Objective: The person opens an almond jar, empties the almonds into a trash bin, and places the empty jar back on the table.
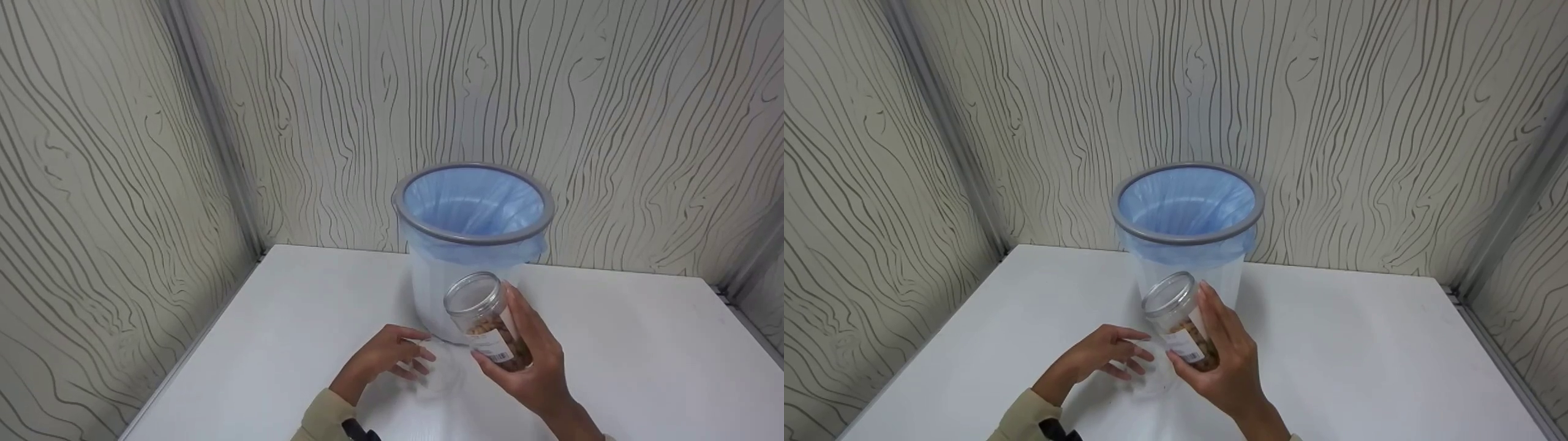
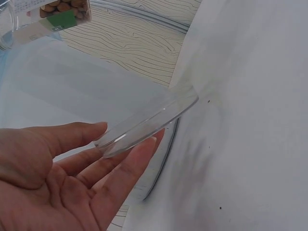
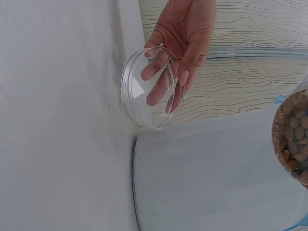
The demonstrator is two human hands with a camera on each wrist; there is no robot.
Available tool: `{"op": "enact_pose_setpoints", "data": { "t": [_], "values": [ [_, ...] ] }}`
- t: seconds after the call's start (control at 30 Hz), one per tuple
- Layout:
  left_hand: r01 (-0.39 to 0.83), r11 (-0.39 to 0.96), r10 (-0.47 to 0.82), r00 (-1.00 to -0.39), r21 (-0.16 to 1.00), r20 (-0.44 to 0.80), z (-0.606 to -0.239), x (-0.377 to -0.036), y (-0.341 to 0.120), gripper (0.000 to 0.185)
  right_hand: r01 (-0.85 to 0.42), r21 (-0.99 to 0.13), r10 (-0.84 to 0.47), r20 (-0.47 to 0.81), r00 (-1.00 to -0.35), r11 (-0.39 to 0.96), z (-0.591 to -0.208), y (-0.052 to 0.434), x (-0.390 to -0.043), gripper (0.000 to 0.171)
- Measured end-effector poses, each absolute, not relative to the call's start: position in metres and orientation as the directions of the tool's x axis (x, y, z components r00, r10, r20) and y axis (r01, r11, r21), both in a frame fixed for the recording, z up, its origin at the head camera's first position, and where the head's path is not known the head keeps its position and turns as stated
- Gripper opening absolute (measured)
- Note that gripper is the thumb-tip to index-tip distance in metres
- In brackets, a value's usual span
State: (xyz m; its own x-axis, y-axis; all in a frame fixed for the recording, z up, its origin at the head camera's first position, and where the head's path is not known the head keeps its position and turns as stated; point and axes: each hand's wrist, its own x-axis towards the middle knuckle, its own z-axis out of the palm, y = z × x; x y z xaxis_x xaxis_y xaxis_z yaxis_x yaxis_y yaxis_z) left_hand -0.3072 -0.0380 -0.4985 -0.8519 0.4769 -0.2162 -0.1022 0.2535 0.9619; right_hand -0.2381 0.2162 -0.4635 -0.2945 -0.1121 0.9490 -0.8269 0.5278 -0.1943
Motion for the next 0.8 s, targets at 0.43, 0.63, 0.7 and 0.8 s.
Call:
{"op": "enact_pose_setpoints", "data": {
  "t": [0.43,0.63,0.7,0.8],
  "values": [
    [-0.093,0.245,0.481,-0.852,0.965,-0.205,-0.4999,-0.3053,-0.0379,0.04,-0.834,-0.182,-0.107,0.955,-0.275,0.521,-0.4625,0.215,-0.2385,0.087],
    [-0.102,0.261,0.479,-0.85,0.96,-0.22,-0.5024,-0.3072,-0.0379,0.039,-0.834,-0.183,-0.106,0.955,-0.276,0.52,-0.4629,0.2154,-0.2383,0.087],
    [-0.102,0.264,0.48,-0.849,0.959,-0.222,-0.5032,-0.3076,-0.038,0.038,-0.831,-0.186,-0.107,0.954,-0.281,0.524,-0.4632,0.2156,-0.2384,0.087],
    [-0.102,0.267,0.484,-0.846,0.958,-0.225,-0.5026,-0.3073,-0.0381,0.038,-0.83,-0.187,-0.109,0.953,-0.284,0.525,-0.4631,0.2157,-0.2386,0.087]
  ]
}}
